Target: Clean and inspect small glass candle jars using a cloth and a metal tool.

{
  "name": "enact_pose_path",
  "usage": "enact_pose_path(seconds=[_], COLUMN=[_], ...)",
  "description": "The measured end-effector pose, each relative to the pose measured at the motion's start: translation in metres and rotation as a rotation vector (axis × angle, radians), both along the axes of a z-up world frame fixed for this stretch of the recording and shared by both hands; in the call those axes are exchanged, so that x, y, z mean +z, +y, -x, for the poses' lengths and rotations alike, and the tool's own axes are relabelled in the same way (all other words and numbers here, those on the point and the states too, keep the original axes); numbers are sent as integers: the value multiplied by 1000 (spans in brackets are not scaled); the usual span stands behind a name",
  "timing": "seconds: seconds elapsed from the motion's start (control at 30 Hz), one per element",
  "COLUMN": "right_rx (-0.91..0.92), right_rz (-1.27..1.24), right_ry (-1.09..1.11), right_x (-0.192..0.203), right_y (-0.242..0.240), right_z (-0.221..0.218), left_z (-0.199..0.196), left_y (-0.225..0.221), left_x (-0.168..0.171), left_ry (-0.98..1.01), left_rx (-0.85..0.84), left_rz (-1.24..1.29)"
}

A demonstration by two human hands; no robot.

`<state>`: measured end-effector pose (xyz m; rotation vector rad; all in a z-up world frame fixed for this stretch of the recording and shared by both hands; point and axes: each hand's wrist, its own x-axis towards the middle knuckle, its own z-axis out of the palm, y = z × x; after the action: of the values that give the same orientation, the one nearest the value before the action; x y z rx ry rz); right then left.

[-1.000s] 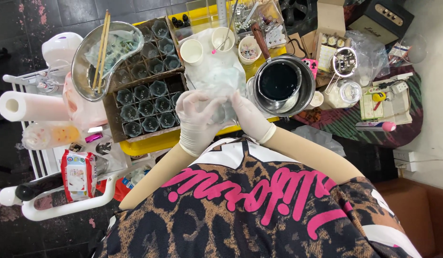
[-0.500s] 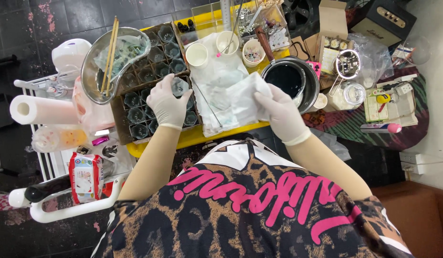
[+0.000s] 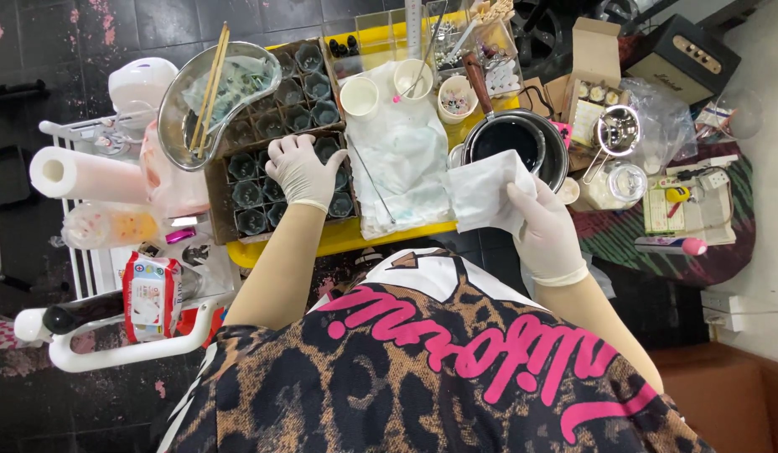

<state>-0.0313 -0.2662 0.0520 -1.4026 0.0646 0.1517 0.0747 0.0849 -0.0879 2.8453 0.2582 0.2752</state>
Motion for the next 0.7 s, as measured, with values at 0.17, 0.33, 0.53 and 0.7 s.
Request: enact_pose_path(seconds=[0.17, 0.33, 0.53, 0.7], right_rx=[-13, 40, 96, 46], right_rz=[-117, -48, 29, -247], right_ry=[70, 43, 22, 249], right_x=[3, -10, 7, 7], right_y=[-2, -9, -5, -13], right_z=[0, 4, 3, 3], left_z=[23, 28, 20, 11], left_y=[-10, -17, -27, -30], left_x=[45, 39, 37, 34], left_ry=[218, 360, 356, 433], left_rx=[-14, -7, -19, -12], left_rz=[-72, -251, -355, -336])
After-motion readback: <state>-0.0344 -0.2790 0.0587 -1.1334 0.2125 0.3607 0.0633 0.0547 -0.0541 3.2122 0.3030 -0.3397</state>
